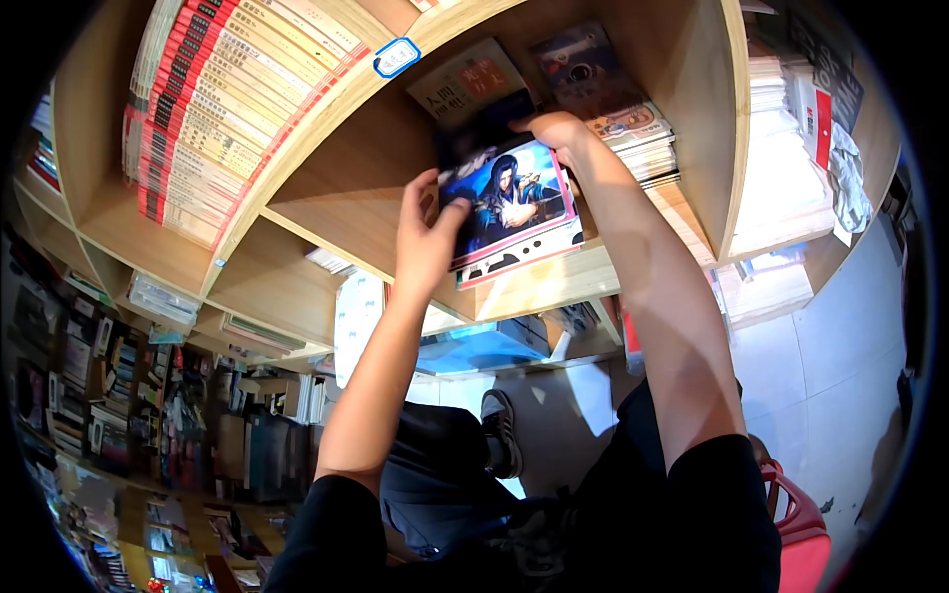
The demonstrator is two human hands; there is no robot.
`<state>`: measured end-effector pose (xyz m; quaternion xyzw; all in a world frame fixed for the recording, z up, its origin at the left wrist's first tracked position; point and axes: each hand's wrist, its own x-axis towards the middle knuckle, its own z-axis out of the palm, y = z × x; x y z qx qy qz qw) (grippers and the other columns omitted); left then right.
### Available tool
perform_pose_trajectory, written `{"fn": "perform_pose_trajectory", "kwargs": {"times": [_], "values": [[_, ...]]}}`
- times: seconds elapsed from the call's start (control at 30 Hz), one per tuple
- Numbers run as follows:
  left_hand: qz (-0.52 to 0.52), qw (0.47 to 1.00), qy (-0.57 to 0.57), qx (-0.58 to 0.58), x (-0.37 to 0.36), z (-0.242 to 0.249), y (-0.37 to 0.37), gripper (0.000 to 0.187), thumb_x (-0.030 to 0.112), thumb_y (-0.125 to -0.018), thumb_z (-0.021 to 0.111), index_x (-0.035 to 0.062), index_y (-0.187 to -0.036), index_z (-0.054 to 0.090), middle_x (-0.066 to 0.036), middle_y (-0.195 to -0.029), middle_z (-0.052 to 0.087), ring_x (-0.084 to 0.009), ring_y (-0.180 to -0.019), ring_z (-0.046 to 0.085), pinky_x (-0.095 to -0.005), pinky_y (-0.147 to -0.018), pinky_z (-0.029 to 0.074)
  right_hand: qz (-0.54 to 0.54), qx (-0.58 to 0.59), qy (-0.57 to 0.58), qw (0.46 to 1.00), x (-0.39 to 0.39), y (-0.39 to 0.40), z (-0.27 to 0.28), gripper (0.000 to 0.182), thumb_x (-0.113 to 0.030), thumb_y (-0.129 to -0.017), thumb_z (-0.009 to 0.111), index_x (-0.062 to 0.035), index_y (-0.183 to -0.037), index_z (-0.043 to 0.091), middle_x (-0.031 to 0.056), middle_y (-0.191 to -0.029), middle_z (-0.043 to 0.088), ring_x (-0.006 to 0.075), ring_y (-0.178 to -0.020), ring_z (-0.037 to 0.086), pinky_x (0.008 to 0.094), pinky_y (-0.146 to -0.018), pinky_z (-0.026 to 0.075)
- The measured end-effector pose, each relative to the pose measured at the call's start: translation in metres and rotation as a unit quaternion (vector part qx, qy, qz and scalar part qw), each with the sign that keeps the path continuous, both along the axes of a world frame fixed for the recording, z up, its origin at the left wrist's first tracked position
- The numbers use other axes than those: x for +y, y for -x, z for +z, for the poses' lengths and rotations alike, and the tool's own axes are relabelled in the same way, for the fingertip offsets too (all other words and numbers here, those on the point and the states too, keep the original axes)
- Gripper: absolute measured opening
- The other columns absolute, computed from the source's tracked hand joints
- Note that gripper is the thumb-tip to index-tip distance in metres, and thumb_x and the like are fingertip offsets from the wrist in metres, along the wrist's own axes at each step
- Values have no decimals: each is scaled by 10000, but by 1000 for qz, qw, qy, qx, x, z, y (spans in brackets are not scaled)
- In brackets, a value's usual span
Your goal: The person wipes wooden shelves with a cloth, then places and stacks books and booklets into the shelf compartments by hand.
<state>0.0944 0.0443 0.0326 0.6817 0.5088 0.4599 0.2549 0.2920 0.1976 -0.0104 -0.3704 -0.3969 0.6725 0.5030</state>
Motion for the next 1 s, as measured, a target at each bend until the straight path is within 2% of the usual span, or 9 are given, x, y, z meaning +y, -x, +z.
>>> {"fn": "perform_pose_trajectory", "kwargs": {"times": [0.07, 0.1, 0.23, 0.3, 0.4, 0.53, 0.6, 0.73, 1.0], "values": [[-32, 954, -122, 272, -22, 3, -6, 703, 227, -782, 754, 27, -1372, 428, -235, -1391, 456, -370, -1328, 411, -428, -1099, 329, -37, -43, -32, 998, 14, 18, -15, 406, -168, -875, 704, 109, -1148, 589, 173, -936, 701, 229, -777, 686, 368, -720, 563], [-51, 904, -183, 384, -29, -1, -9, 795, 258, -732, 801, 31, -1388, 414, -260, -1421, 422, -412, -1358, 369, -455, -1127, 293, -62, -219, -91, 969, 32, 29, -28, 412, -230, -897, 646, 71, -1175, 607, 191, -1061, 692, 290, -934, 682, 373, -843, 533], [-50, 866, -143, 476, -32, -31, -14, 967, 289, -650, 863, 59, -1443, 360, -225, -1470, 378, -436, -1343, 357, -490, -1120, 303, -157, -414, -157, 883, 73, 44, -54, 498, -229, -888, 586, 15, -1316, 510, 191, -1264, 583, 294, -1136, 583, 338, -960, 452], [-31, 857, -168, 486, -20, -38, -11, 910, 266, -686, 839, 91, -1447, 371, -206, -1470, 393, -423, -1338, 369, -489, -1115, 309, -214, -531, -195, 797, 77, 45, -51, 575, -228, -883, 546, -22, -1410, 445, 192, -1399, 511, 297, -1271, 517, 315, -1038, 397], [-21, 856, -156, 492, -11, -40, -8, 900, 272, -681, 837, 122, -1447, 389, -196, -1472, 398, -413, -1338, 374, -490, -1106, 319, -114, -536, -159, 821, 53, 34, -27, 593, -239, -903, 447, -56, -1462, 374, 171, -1528, 337, 315, -1396, 359, 328, -1117, 313], [-19, 863, -154, 481, -5, -35, -12, 938, 312, -646, 852, 137, -1448, 399, -204, -1467, 403, -415, -1338, 375, -487, -1105, 320, -66, -568, -109, 813, 35, 32, -8, 583, -254, -911, 434, -82, -1466, 380, 168, -1526, 343, 303, -1420, 315, 368, -1143, 287], [-6, 868, -123, 482, 3, -35, -10, 977, 354, -621, 858, 133, -1452, 394, -210, -1458, 414, -415, -1340, 375, -489, -1107, 317, -57, -570, -183, 799, 49, 34, -16, 578, -252, -933, 394, -109, -1491, 344, 157, -1553, 293, 294, -1446, 256, 381, -1165, 239], [29, 868, -119, 481, 14, -42, -11, 992, 403, -631, 850, 120, -1458, 383, -237, -1459, 402, -441, -1346, 355, -494, -1114, 299, -93, -508, -278, 810, 39, 24, -12, 547, -286, -927, 495, -74, -1427, 432, 185, -1488, 391, 295, -1384, 364, 351, -1142, 283], [-34, 861, -216, 459, 10, -58, -27, 740, 376, -860, 670, 73, -1458, 355, -290, -1522, 227, -484, -1400, 208, -579, -1129, 159, -86, -576, -308, 752, 47, 24, -14, 580, -229, -938, 416, -98, -1493, 312, 153, -1562, 240, 284, -1443, 219, 352, -1182, 180]]}}
